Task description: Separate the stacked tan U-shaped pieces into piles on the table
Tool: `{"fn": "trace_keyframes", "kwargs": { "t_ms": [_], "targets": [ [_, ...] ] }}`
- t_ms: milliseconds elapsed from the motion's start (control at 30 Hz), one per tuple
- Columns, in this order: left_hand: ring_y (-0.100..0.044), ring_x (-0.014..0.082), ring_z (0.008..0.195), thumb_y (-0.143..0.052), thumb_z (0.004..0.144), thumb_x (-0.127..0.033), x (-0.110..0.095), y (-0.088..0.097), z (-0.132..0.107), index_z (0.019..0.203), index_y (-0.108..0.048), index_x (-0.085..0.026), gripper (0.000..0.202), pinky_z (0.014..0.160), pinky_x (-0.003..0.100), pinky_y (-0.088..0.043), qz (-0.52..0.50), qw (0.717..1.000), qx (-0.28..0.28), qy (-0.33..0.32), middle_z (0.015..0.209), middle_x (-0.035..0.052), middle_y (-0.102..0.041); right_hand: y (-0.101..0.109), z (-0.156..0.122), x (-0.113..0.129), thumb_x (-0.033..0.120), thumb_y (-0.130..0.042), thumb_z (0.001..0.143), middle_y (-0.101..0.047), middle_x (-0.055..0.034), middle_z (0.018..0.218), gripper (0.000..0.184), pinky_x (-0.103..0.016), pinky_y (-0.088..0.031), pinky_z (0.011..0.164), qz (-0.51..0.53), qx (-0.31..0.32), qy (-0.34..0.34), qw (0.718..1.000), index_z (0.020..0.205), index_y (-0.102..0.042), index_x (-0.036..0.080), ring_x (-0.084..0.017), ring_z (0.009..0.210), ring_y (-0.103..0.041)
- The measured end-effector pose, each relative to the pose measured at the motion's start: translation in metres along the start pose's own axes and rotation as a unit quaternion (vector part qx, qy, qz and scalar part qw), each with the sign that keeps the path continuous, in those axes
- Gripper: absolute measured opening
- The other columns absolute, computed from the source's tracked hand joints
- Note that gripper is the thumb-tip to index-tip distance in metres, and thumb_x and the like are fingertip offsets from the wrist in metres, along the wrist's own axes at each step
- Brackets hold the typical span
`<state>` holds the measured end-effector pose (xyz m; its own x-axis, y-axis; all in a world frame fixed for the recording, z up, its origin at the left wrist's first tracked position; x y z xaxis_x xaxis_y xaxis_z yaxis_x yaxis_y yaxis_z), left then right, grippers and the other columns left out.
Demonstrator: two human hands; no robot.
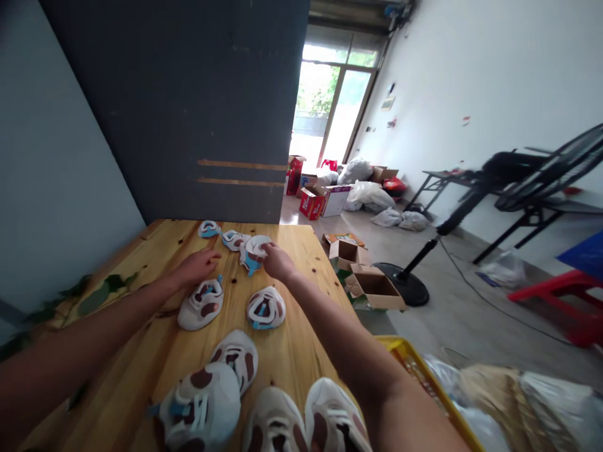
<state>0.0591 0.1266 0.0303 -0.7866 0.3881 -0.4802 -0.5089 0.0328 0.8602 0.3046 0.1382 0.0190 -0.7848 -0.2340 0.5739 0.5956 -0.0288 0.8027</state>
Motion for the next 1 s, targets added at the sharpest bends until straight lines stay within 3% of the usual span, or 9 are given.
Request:
{"fn": "trace_keyframes", "kwargs": {
  "t_ms": [133, 267, 433, 500, 600, 633, 767, 867, 1000],
  "targets": [
    [-0.046, 0.0305, 0.142, -0.056, 0.081, -0.011, -0.037, -0.025, 0.029, 0.138, -0.059, -0.019, 0.057, 0.119, 0.044, -0.033, -0.01, 0.996, 0.022, -0.082, 0.154, 0.0136, -0.049, -0.009, 0.011, -0.002, 0.007, -0.066, 0.083, -0.069, -0.0111, 0.129, 0.026, -0.036, -0.052, 0.09, -0.008, 0.022, -0.008, 1.0, 0.102, -0.073, 0.022, -0.028, 0.104, -0.069],
    [-0.06, 0.0351, 0.123, -0.067, 0.071, -0.008, -0.056, -0.042, 0.045, 0.125, -0.065, -0.018, 0.055, 0.109, 0.049, -0.044, -0.046, 0.992, 0.052, -0.102, 0.134, 0.0163, -0.061, -0.005, 0.015, -0.013, 0.005, -0.065, 0.081, -0.074, -0.0117, 0.107, 0.016, -0.036, -0.048, 0.091, 0.044, 0.01, -0.026, 0.999, 0.082, -0.067, 0.02, -0.028, 0.103, -0.067],
    [-0.066, 0.0283, 0.105, -0.073, 0.079, -0.03, -0.056, -0.031, 0.036, 0.12, -0.06, -0.019, 0.044, 0.091, 0.041, -0.053, -0.137, 0.986, 0.035, -0.092, 0.119, 0.012, -0.066, 0.024, 0.011, -0.036, 0.018, -0.063, 0.088, -0.067, -0.0037, 0.082, 0.008, -0.028, -0.048, 0.073, 0.203, -0.039, -0.064, 0.976, 0.083, -0.057, 0.022, -0.019, 0.082, -0.062],
    [-0.066, 0.0196, 0.081, -0.067, 0.087, -0.043, -0.052, -0.023, 0.026, 0.118, -0.058, -0.019, 0.04, 0.07, 0.03, -0.053, -0.268, 0.961, 0.061, -0.04, 0.103, 0.0073, -0.069, 0.035, 0.002, -0.045, 0.031, -0.06, 0.092, -0.058, 0.0015, 0.068, 0.013, -0.024, -0.044, 0.061, 0.288, -0.04, -0.086, 0.953, 0.085, -0.053, 0.023, -0.014, 0.065, -0.055],
    [-0.059, 0.0114, 0.063, -0.068, 0.087, -0.054, -0.052, -0.012, 0.01, 0.111, -0.059, -0.021, 0.042, 0.055, 0.021, -0.043, -0.492, 0.862, 0.104, 0.056, 0.086, 0.0009, -0.066, 0.045, -0.018, -0.053, 0.046, -0.064, 0.089, -0.046, 0.0063, 0.062, 0.027, -0.019, -0.035, 0.05, 0.399, -0.015, -0.109, 0.91, 0.085, -0.049, 0.023, -0.009, 0.053, -0.041],
    [-0.058, 0.0106, 0.062, -0.072, 0.085, -0.055, -0.054, -0.009, 0.006, 0.107, -0.059, -0.022, 0.042, 0.053, 0.02, -0.042, -0.533, 0.835, 0.112, 0.073, 0.084, -0.0002, -0.066, 0.047, -0.025, -0.054, 0.048, -0.067, 0.086, -0.044, 0.007, 0.062, 0.031, -0.017, -0.032, 0.048, 0.427, -0.005, -0.116, 0.897, 0.085, -0.049, 0.023, -0.008, 0.051, -0.038],
    [-0.056, 0.0086, 0.057, -0.08, 0.08, -0.047, -0.063, -0.006, -0.001, 0.099, -0.062, -0.021, 0.037, 0.046, 0.016, -0.037, -0.59, 0.79, 0.136, 0.096, 0.075, -0.0034, -0.063, 0.048, -0.051, -0.058, 0.046, -0.077, 0.079, -0.041, 0.0083, 0.061, 0.037, -0.014, -0.025, 0.044, 0.5, 0.027, -0.142, 0.854, 0.086, -0.05, 0.022, -0.005, 0.049, -0.031],
    [-0.054, 0.0069, 0.054, -0.083, 0.079, -0.042, -0.067, -0.012, 0.0, 0.099, -0.063, -0.022, 0.035, 0.044, 0.015, -0.035, -0.596, 0.782, 0.149, 0.11, 0.072, -0.0058, -0.062, 0.049, -0.063, -0.064, 0.042, -0.08, 0.078, -0.041, 0.0088, 0.061, 0.037, -0.014, -0.023, 0.043, 0.525, 0.038, -0.159, 0.835, 0.085, -0.051, 0.021, -0.005, 0.049, -0.028],
    [-0.059, 0.0082, 0.056, -0.078, 0.083, -0.044, -0.067, -0.018, 0.005, 0.099, -0.062, -0.022, 0.031, 0.043, 0.015, -0.035, -0.557, 0.808, 0.15, 0.123, 0.072, -0.0045, -0.064, 0.059, -0.071, -0.075, 0.04, -0.079, 0.08, -0.038, 0.0101, 0.059, 0.036, -0.013, -0.02, 0.042, 0.523, 0.045, -0.176, 0.833, 0.083, -0.049, 0.021, -0.004, 0.048, -0.026]
  ]
}}
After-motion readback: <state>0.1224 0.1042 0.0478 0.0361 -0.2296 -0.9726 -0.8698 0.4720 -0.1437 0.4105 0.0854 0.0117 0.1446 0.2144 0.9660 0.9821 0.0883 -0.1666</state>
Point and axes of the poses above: each hand's wrist, its own z-axis towards the middle knuckle, its own y-axis out of the back of the hand, x = y × z, the point moved 5 cm from there along z, towards the middle knuckle
